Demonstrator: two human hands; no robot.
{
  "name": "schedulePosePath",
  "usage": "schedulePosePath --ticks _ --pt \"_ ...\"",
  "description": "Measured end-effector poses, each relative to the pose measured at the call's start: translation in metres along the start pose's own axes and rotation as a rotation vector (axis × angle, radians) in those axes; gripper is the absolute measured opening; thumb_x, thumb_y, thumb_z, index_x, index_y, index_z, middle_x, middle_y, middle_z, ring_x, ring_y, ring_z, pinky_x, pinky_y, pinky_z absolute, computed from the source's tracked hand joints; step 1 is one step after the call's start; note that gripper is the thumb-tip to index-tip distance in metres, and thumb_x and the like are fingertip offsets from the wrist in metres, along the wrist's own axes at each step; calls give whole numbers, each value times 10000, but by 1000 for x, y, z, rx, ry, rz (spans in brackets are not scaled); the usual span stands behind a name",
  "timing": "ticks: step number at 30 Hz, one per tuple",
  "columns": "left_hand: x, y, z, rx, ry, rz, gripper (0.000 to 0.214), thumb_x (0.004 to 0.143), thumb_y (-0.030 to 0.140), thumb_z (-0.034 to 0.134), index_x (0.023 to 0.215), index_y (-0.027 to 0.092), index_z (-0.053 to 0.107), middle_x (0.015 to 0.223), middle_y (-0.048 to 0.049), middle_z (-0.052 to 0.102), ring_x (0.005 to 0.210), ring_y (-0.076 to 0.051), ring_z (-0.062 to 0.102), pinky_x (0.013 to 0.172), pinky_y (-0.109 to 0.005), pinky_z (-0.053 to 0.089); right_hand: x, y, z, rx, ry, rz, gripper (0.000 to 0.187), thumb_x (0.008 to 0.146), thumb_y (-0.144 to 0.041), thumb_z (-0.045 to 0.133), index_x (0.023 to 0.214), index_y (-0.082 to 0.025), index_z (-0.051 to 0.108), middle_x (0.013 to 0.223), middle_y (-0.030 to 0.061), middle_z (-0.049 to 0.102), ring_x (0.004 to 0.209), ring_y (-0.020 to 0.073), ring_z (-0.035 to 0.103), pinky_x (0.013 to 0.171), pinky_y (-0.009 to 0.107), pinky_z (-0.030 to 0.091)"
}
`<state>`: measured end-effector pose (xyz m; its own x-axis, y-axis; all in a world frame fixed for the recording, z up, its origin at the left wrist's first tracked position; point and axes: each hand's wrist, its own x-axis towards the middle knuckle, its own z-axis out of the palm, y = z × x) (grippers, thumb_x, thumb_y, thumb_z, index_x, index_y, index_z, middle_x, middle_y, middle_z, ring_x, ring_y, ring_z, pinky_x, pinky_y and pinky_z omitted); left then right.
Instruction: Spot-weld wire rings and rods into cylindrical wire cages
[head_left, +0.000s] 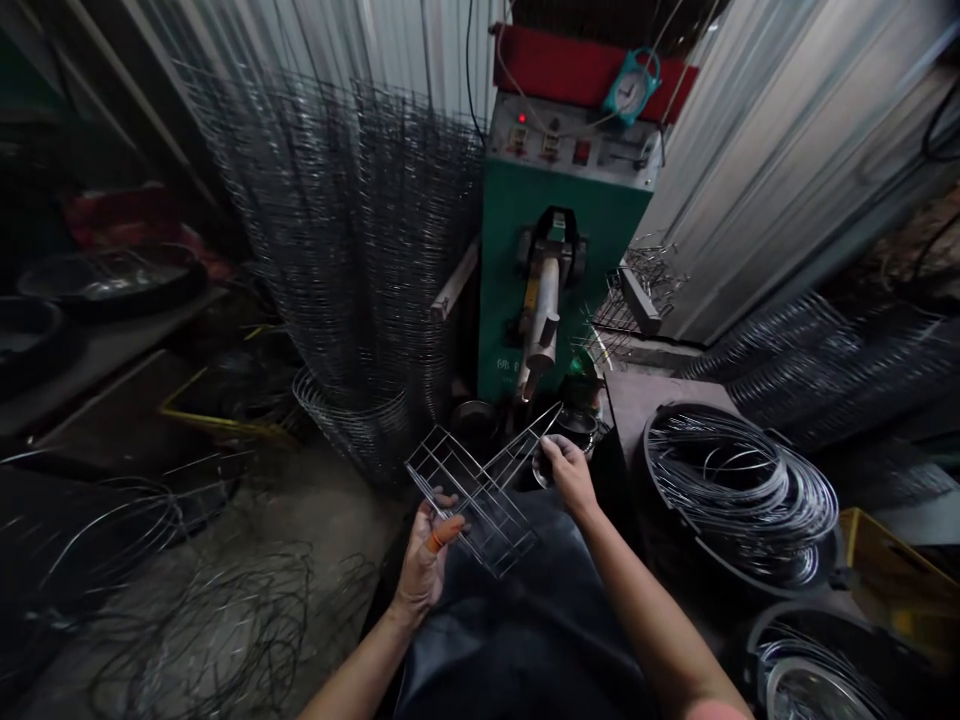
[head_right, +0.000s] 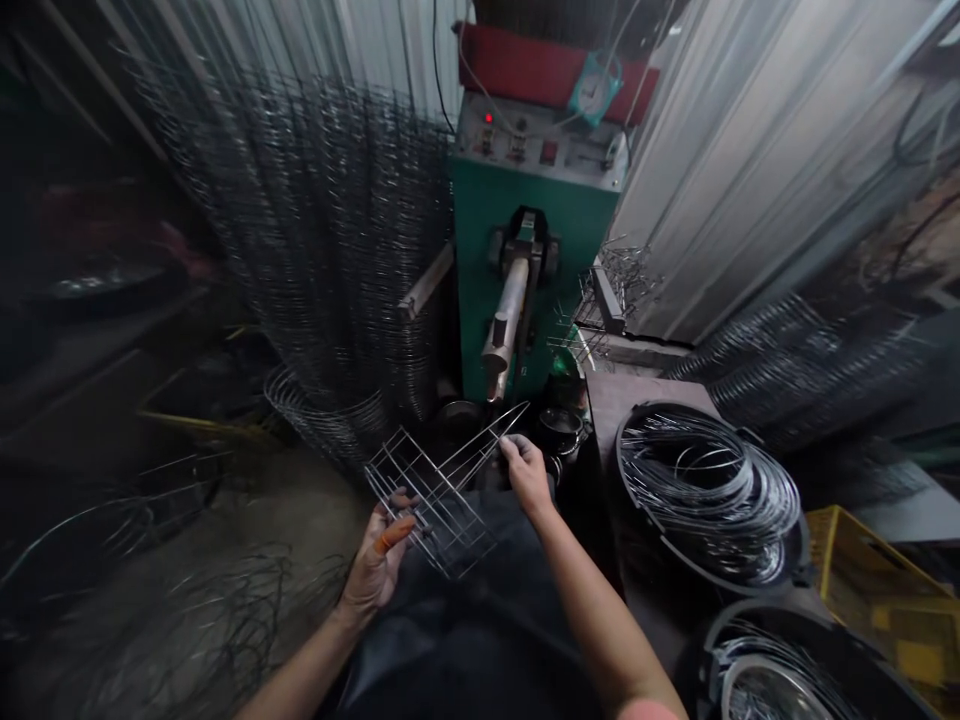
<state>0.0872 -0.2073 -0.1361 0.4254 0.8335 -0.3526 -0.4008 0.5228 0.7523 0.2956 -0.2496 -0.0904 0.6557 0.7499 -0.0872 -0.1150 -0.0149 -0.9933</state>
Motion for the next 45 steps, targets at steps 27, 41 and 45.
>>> schedulePosePath --ticks 27,41,45 --pt "38 29 30 106 51 -85 378 558 277 722 879 216 530 857 4 514 830 -158 523 609 -263 455 64 10 10 231 35 33 265 667 -401 669 657 -175 530 544 -55 508 459 69 467 447 191 373" --pt "33 19 31 67 106 16 424 533 290 730 887 225 505 889 12 562 819 -155 568 636 -268 451 -14 21 -25 -70 -324 173 355 707 -498 631 860 -179 648 724 16 639 683 140 576 665 264 439" --pt "36 19 29 40 94 36 398 533 308 713 863 222 507 896 -2 549 851 -170 550 609 -278 466 -27 27 -17 -179 -316 91 347 727 -527 592 766 -190 666 710 4 626 674 142 551 669 263 427"
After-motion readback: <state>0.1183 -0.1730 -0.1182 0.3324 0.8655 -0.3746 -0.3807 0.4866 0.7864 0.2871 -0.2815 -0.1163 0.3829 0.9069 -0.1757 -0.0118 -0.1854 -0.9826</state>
